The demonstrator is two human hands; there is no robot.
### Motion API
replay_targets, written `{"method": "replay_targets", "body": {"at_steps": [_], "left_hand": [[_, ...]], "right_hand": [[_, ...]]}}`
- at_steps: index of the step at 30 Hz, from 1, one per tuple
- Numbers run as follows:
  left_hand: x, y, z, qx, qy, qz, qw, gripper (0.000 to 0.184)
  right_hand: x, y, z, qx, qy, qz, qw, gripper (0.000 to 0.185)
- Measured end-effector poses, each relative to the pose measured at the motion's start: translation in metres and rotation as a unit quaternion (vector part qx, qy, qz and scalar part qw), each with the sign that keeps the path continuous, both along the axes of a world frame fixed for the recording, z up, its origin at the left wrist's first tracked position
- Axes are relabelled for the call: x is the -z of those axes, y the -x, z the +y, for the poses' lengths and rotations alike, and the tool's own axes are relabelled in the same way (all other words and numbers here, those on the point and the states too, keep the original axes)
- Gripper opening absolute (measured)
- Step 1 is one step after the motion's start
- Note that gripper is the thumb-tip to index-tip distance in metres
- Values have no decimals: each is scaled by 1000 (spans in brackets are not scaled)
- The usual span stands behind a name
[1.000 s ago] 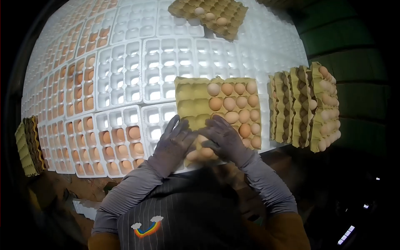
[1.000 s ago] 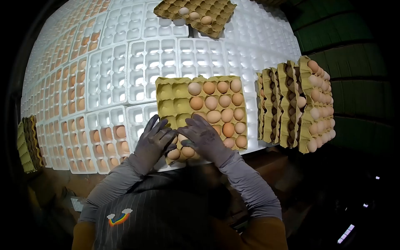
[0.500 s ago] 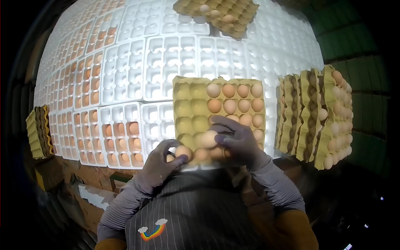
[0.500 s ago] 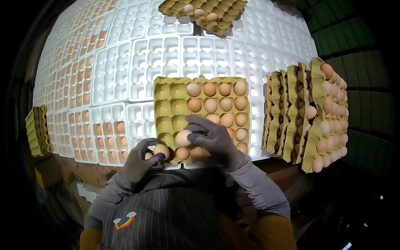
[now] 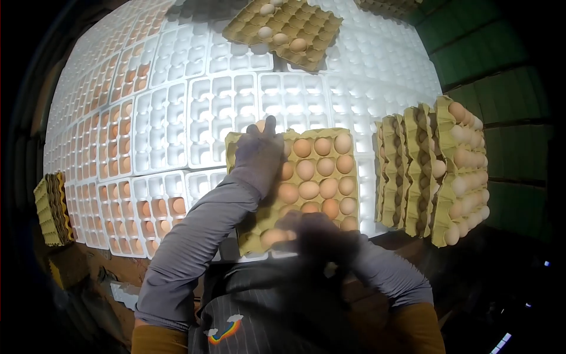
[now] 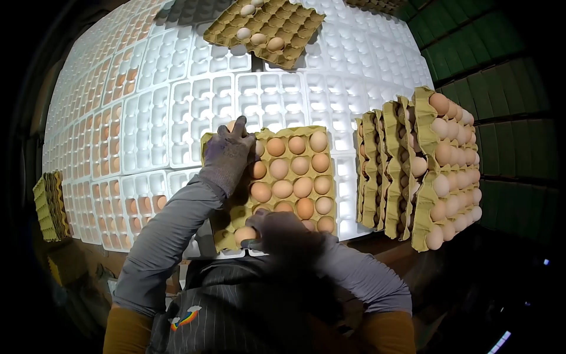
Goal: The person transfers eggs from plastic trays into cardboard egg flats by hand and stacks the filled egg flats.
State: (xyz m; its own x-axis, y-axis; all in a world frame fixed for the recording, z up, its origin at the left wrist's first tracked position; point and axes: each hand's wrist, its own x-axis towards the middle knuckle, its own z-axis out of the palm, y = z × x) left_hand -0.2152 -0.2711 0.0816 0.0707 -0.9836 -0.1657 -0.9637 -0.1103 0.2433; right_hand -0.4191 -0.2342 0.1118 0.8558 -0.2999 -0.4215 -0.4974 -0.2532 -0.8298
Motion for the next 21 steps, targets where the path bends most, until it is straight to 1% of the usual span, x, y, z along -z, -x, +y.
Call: {"method": "replay_targets", "body": {"at_steps": [1, 2, 3, 4, 5, 6, 7, 8, 9, 10, 11, 12, 13, 14, 15, 16, 17, 18, 19, 20, 21], "left_hand": [[1, -5, 1, 5, 13, 10, 1000, 37], [1, -9, 6, 6, 24, 20, 999, 36], [-9, -15, 15, -31, 42, 86, 995, 35], [-10, -28, 29, -62, 68, 235, 968, 42], [-13, -37, 40, -111, 31, 421, 900, 48], [-18, -46, 53, -157, -5, 586, 795, 55], [-8, -56, 75, -186, -61, 668, 718, 54], [2, -66, 98, -225, -115, 733, 632, 53], [-3, -62, 118, -216, -66, 716, 661, 56], [-9, -56, 134, -204, -17, 694, 690, 59], [-12, -57, 151, -198, -8, 692, 694, 59], [-25, -61, 168, -241, -45, 703, 667, 55], [-37, -65, 185, -286, -79, 712, 637, 52], [-12, -69, 209, -336, -101, 732, 584, 51], [-22, -75, 225, -314, -105, 653, 681, 54], [-29, -82, 239, -284, -112, 566, 766, 57], [-21, -90, 259, -380, -65, 587, 712, 55], [-23, -105, 272, -399, -1, 517, 757, 50], [-25, -122, 281, -425, 42, 453, 783, 47], [-28, -140, 285, -445, 84, 388, 803, 45], [-33, -158, 281, -462, 94, 349, 810, 42]], "right_hand": [[-11, 5, -21, 84, -166, 13, 982, 32], [-20, 11, -39, 163, -328, 26, 930, 37], [-25, 19, -53, 210, -393, -59, 893, 37], [-28, 22, -65, 253, -452, -146, 843, 37], [-25, 19, -77, 257, -333, -166, 892, 34], [-20, 11, -90, 254, -211, -187, 925, 31], [-14, -1, -104, 181, 34, -173, 968, 27], [-16, -12, -104, 205, 136, -80, 966, 29], [-9, -24, -107, 135, 296, 17, 945, 29], [0, -33, -113, 64, 450, 106, 884, 29], [18, -36, -119, 42, 465, 121, 876, 35], [35, -35, -125, 19, 481, 135, 866, 40], [37, -33, -129, 11, 486, 119, 866, 39], [33, -34, -131, 4, 492, 104, 864, 38], [18, -36, -123, 39, 465, 72, 882, 37], [0, -37, -116, 74, 438, 45, 895, 36], [-10, -40, -113, 119, 354, 39, 927, 36], [-17, -45, -108, 165, 269, 38, 948, 37], [-26, -57, -92, 198, 212, -15, 957, 39], [-10, -65, -81, 168, 249, -76, 951, 40], [-7, -90, -57, 189, 183, -116, 958, 41]]}}
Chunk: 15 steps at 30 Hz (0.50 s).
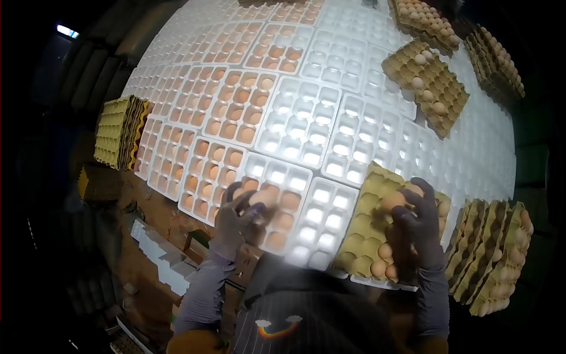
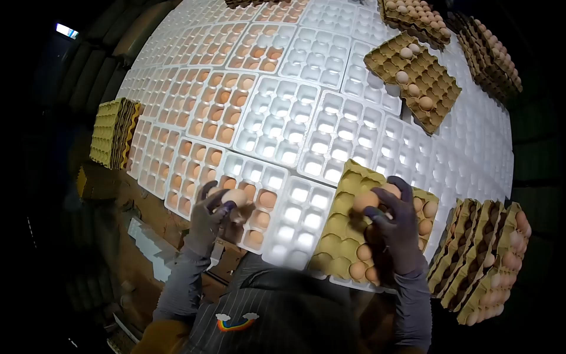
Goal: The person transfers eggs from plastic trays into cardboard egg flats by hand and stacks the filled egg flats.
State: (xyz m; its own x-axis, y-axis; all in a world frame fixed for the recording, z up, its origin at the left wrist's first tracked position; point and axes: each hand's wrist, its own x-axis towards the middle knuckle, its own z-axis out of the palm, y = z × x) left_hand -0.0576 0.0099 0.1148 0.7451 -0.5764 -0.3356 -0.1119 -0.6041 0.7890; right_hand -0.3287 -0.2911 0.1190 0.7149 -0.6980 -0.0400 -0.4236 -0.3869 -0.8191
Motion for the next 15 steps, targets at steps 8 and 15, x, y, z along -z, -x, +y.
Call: {"method": "replay_targets", "body": {"at_steps": [8, 15], "left_hand": [[56, -101, -21, 201, -76, -329, 920, 38], [52, -144, -106, 259, -33, -188, 947, 35]], "right_hand": [[57, -177, 115, -161, 242, 135, 947, 43], [85, -236, 151, -156, 206, 66, 964, 34]]}}
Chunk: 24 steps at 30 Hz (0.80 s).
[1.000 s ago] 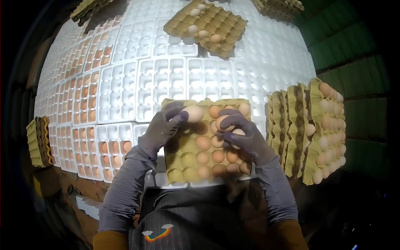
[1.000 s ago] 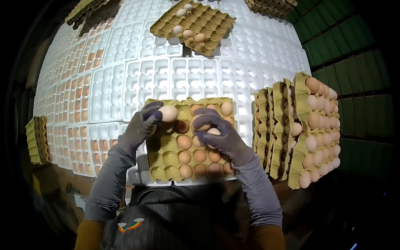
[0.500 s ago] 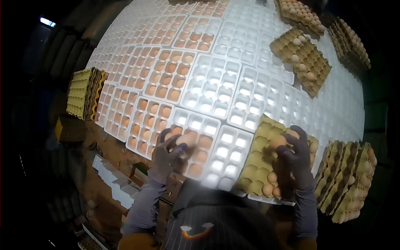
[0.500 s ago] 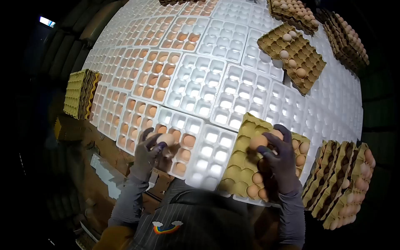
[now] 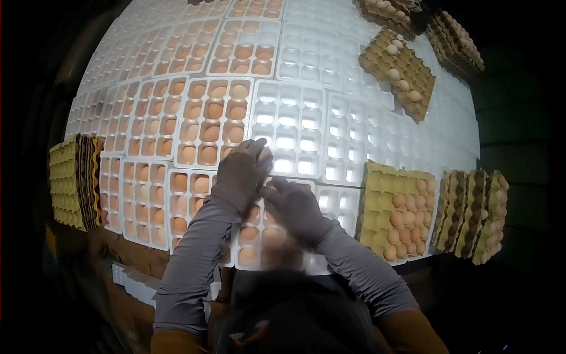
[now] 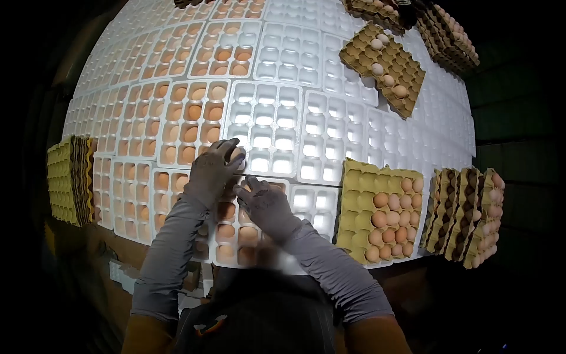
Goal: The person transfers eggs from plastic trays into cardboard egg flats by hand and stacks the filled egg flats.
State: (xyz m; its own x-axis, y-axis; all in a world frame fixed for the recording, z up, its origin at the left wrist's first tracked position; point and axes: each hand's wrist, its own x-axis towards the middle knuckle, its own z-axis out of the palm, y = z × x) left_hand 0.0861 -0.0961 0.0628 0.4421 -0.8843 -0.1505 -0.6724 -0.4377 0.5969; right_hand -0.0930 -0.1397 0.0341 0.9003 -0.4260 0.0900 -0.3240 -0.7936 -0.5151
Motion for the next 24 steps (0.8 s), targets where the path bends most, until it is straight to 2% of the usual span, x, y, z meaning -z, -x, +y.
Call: {"method": "replay_targets", "body": {"at_steps": [1, 3, 6, 7, 8, 10, 12, 14, 16, 18, 19, 20, 21, 22, 23, 24], "left_hand": [[5, -2, -3, 11, -6, -16, 1000, 35], [13, -4, -7, 31, -21, -49, 998, 34], [21, 14, -31, -2, 142, 99, 985, 34], [26, 26, -42, 0, 216, 106, 971, 36], [34, 36, -51, 2, 248, 92, 964, 40], [61, 45, -62, 64, 204, -86, 973, 44], [74, 52, -55, 90, 145, -172, 970, 45], [73, 53, -49, 88, 156, -174, 968, 41], [71, 51, -45, 101, 154, -162, 969, 43], [59, 55, -46, 71, 143, -162, 974, 43], [45, 65, -53, 65, 164, -110, 978, 41], [28, 82, -59, 58, 182, -59, 980, 40], [11, 102, -65, 49, 197, -10, 979, 39], [-7, 132, -75, 71, 200, 78, 974, 33], [-1, 159, -86, 138, 237, 55, 960, 32], [-7, 191, -96, 202, 223, 27, 953, 33]], "right_hand": [[0, -5, -6, 13, 10, -11, 1000, 35], [2, -9, -27, 113, 14, -119, 986, 38], [21, -16, -53, 189, -25, -199, 961, 44], [27, -16, -54, 203, -65, -200, 956, 48], [32, -14, -50, 223, -138, -241, 934, 47], [24, 3, -40, 237, -162, -248, 925, 46], [-14, 34, -19, 218, -187, -219, 933, 44], [-46, 82, -5, 191, -188, -164, 949, 44], [-61, 142, -13, 188, -30, -123, 974, 41], [-74, 205, -42, 276, 68, -88, 955, 31], [-84, 233, -63, 334, 47, -66, 939, 27], [-84, 261, -84, 326, 76, -20, 942, 27], [-86, 282, -109, 283, 18, -3, 959, 28], [-82, 297, -132, 213, 64, 41, 974, 32], [-71, 306, -150, 150, 69, 59, 985, 32], [-60, 314, -164, 86, 73, 76, 991, 33]]}}
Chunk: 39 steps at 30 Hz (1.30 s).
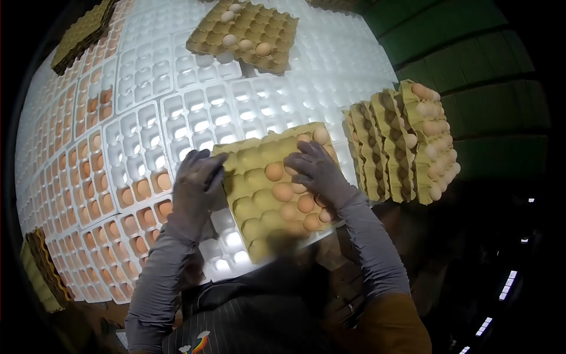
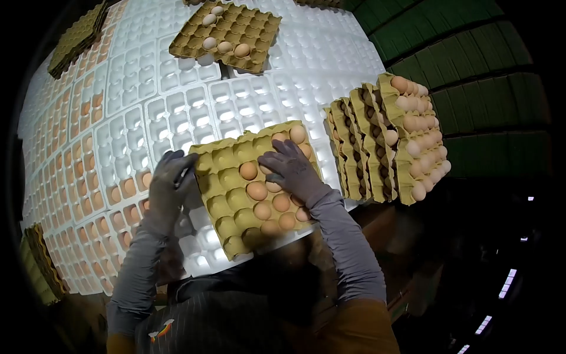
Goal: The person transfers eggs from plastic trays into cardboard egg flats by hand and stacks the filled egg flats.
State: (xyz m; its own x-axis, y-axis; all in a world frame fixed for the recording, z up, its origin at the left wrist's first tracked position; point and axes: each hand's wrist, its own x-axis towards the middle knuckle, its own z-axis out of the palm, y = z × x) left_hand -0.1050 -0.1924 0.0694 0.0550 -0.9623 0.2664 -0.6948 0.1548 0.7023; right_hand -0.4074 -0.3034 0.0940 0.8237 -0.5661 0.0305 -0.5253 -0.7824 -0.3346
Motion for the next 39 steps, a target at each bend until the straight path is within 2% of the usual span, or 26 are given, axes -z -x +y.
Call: {"method": "replay_targets", "body": {"at_steps": [6, 9, 10, 11, 12, 13, 14, 15, 16, 17, 18, 19, 22, 23, 25, 27, 28, 29, 31, 32, 33, 34, 35, 37, 38, 39], "left_hand": [[17, 115, -42, 101, -52, -197, 974, 41], [5, 104, -37, 59, -3, -68, 996, 30], [-8, 103, -34, -10, -91, 170, 981, 26], [-24, 104, -28, -79, -173, 398, 897, 22], [-32, 105, -24, -145, -241, 599, 750, 19], [-32, 111, -22, -156, -271, 569, 761, 21], [-6, 116, -14, -91, -250, 271, 925, 28], [-15, 133, -6, -61, -229, 132, 963, 29], [-23, 148, -4, -26, -203, -12, 979, 31], [-9, 149, -1, -2, -149, -73, 986, 41], [-9, 147, -2, -24, -156, -55, 986, 41], [-10, 145, -5, -44, -162, -38, 985, 41], [-19, 143, -6, -23, -204, -73, 976, 40], [-18, 145, -4, 13, -220, -116, 968, 40], [0, 148, 2, 53, -194, -203, 958, 42], [-7, 143, -3, 50, -257, -129, 956, 43], [-16, 139, -7, 47, -288, -91, 952, 43], [-29, 133, -10, 5, -349, 17, 937, 39], [-37, 121, -4, -19, -356, 308, 882, 40], [-38, 116, 2, -30, -349, 444, 825, 42], [-29, 115, 9, 72, -205, 204, 955, 49], [-45, 127, 12, 76, -248, 156, 953, 44], [-46, 140, 19, 96, -240, 1, 966, 40], [-27, 159, 23, 108, -214, -259, 936, 36], [-18, 161, 28, 101, -209, -260, 937, 36], [-19, 163, 26, 95, -204, -261, 939, 37]], "right_hand": [[29, 16, -22, 14, -32, -72, 997, 35], [37, 22, -30, -72, 19, -74, 994, 36], [34, 22, -31, -39, -1, -111, 993, 37], [29, 23, -29, -5, -21, -144, 989, 38], [21, 23, -27, 28, -40, -176, 983, 39], [8, 26, -26, 98, -209, -245, 942, 38], [-8, 30, -26, 161, -372, -301, 863, 38], [-21, 31, -25, 219, -520, -343, 751, 37], [-30, 28, -24, 166, -452, -211, 851, 36], [-38, 25, -22, 107, -366, -74, 922, 35], [-42, 22, -20, 46, -266, 66, 961, 33], [-23, 24, -7, -23, -80, 96, 992, 29], [12, 20, 8, -111, 61, 221, 967, 27], [16, 25, 6, -82, 39, 163, 982, 25], [-29, 26, -5, 68, -199, 83, 974, 24], [-44, 41, -11, 168, -452, -56, 874, 26], [-43, 52, -10, 198, -576, -146, 780, 29], [-44, 60, -4, 181, -619, -181, 742, 32], [-28, 61, 3, 5, -390, -98, 916, 29], [-20, 61, 7, -58, -249, -77, 964, 28], [-16, 58, 21, -78, -133, 7, 988, 26], [-13, 53, 34, -96, -13, 91, 991, 24], [-11, 45, 40, -108, 18, 114, 987, 22], [-9, 36, 47, -113, 71, 186, 973, 23], [-7, 36, 50, -115, 95, 222, 964, 24], [-1, 47, 50, -62, 19, 154, 986, 25]]}}
